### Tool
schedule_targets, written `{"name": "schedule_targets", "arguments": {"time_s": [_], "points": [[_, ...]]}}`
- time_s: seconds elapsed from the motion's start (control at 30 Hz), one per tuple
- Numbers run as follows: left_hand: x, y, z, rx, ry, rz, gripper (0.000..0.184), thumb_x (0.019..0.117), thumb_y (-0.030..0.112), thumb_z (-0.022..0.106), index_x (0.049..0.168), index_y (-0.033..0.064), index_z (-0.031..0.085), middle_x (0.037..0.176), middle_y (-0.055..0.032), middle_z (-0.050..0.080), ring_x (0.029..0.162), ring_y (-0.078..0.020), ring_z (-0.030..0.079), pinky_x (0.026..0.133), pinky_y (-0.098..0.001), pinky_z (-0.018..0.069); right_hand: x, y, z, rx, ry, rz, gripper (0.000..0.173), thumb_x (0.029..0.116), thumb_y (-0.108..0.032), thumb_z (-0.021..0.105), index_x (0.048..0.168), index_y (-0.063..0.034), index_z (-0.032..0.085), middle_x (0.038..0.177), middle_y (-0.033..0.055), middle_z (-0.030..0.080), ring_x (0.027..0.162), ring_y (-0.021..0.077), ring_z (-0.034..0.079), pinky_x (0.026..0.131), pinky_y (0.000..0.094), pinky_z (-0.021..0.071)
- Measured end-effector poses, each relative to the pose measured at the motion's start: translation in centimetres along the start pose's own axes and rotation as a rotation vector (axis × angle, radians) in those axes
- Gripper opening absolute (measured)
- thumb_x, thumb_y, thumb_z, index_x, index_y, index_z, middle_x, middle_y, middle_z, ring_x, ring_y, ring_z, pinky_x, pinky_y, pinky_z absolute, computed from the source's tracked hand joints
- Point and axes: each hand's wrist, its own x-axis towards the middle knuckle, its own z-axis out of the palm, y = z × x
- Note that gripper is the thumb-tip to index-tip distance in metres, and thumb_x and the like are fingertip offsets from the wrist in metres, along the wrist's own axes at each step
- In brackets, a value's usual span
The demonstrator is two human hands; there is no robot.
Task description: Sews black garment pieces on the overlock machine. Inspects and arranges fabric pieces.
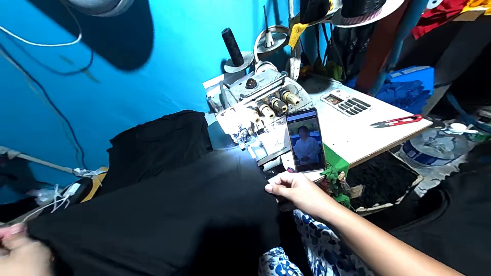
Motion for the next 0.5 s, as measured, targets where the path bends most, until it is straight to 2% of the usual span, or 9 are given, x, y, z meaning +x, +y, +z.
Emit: {"name": "schedule_targets", "arguments": {"time_s": [0.07,0.1,0.17,0.23,0.3,0.33,0.4,0.43,0.5], "points": [[0.9,-3.2,1.3,0.029,-0.133,0.130,0.040,0.1077,0.013,0.042,0.125,-0.0222,0.052,0.128,-0.0435,0.054,0.126,-0.0520,0.053,0.110,-0.0578,0.0384,0.0,0.8,0.1,-0.018,0.020,-0.006,0.019,0.0990,-0.024,0.070,0.088,-0.0084,0.072,0.073,-0.0008,0.067,0.066,0.0070,0.064,0.065,0.0252,0.0555],[1.1,-4.1,2.5,0.029,-0.188,0.185,0.042,0.1072,0.015,0.046,0.124,-0.0223,0.052,0.126,-0.0470,0.053,0.124,-0.0607,0.050,0.107,-0.0688,0.0368,0.2,1.0,0.3,-0.023,0.036,-0.015,0.020,0.0984,-0.024,0.070,0.085,-0.0083,0.072,0.071,-0.0007,0.065,0.065,0.0074,0.062,0.063,0.0258,0.0534],[-0.2,-2.0,4.3,-0.045,-0.245,0.245,0.042,0.1047,0.017,0.054,0.123,-0.0211,0.052,0.130,-0.0485,0.047,0.126,-0.0664,0.043,0.105,-0.0763,0.0315,0.3,0.9,0.6,0.038,0.061,-0.015,0.020,0.0962,-0.020,0.073,0.081,-0.0087,0.065,0.070,-0.0001,0.061,0.063,0.0081,0.058,0.061,0.0256,0.0498],[-3.9,3.7,5.0,-0.161,-0.331,0.284,0.043,0.1061,0.020,0.051,0.131,-0.0150,0.051,0.136,-0.0409,0.048,0.129,-0.0561,0.047,0.107,-0.0686,0.0376,0.0,0.4,0.9,0.173,0.077,0.021,0.015,0.0932,-0.013,0.075,0.094,-0.0072,0.061,0.073,0.0018,0.064,0.065,0.0095,0.061,0.064,0.0261,0.0525],[-8.9,8.6,6.5,-0.306,-0.450,0.431,0.037,0.1069,0.021,0.049,0.131,-0.0063,0.057,0.132,-0.0276,0.058,0.124,-0.0395,0.057,0.104,-0.0566,0.0471,-0.3,0.2,1.1,0.232,0.056,0.052,0.030,0.0939,-0.010,0.073,0.121,-0.0066,0.062,0.079,0.0009,0.068,0.067,0.0073,0.063,0.065,0.0230,0.0538],[-11.4,10.5,7.6,-0.361,-0.546,0.513,0.036,0.1068,0.021,0.048,0.132,-0.0018,0.060,0.134,-0.0215,0.059,0.127,-0.0342,0.056,0.107,-0.0532,0.0465,-0.3,0.4,1.2,0.217,0.052,0.060,0.027,0.0954,-0.010,0.072,0.122,-0.0065,0.065,0.077,-0.0002,0.066,0.064,0.0062,0.059,0.063,0.0221,0.0510],[-15.6,13.6,10.0,-0.408,-0.653,0.658,0.036,0.1061,0.022,0.049,0.135,0.0028,0.061,0.138,-0.0166,0.060,0.132,-0.0328,0.054,0.110,-0.0532,0.0440,-0.3,0.5,1.1,0.138,0.058,0.062,0.008,0.0982,-0.015,0.069,0.097,-0.0073,0.071,0.070,-0.0013,0.062,0.060,0.0050,0.054,0.059,0.0215,0.0461],[-17.1,14.7,11.1,-0.413,-0.642,0.698,0.037,0.1053,0.023,0.051,0.135,0.0042,0.062,0.137,-0.0150,0.060,0.132,-0.0328,0.054,0.109,-0.0534,0.0438,-0.3,0.2,0.9,0.107,0.053,0.062,0.011,0.0990,-0.017,0.068,0.092,-0.0088,0.070,0.070,-0.0021,0.061,0.060,0.0043,0.054,0.059,0.0208,0.0457],[-19.0,15.9,12.2,-0.376,-0.580,0.712,0.039,0.1044,0.030,0.054,0.136,0.0087,0.064,0.136,-0.0106,0.061,0.131,-0.0309,0.053,0.110,-0.0527,0.0415,-0.6,0.1,0.8,0.107,0.056,0.064,0.012,0.0991,-0.017,0.069,0.090,-0.0098,0.070,0.069,-0.0025,0.060,0.059,0.0042,0.052,0.058,0.0203,0.0437]]}}
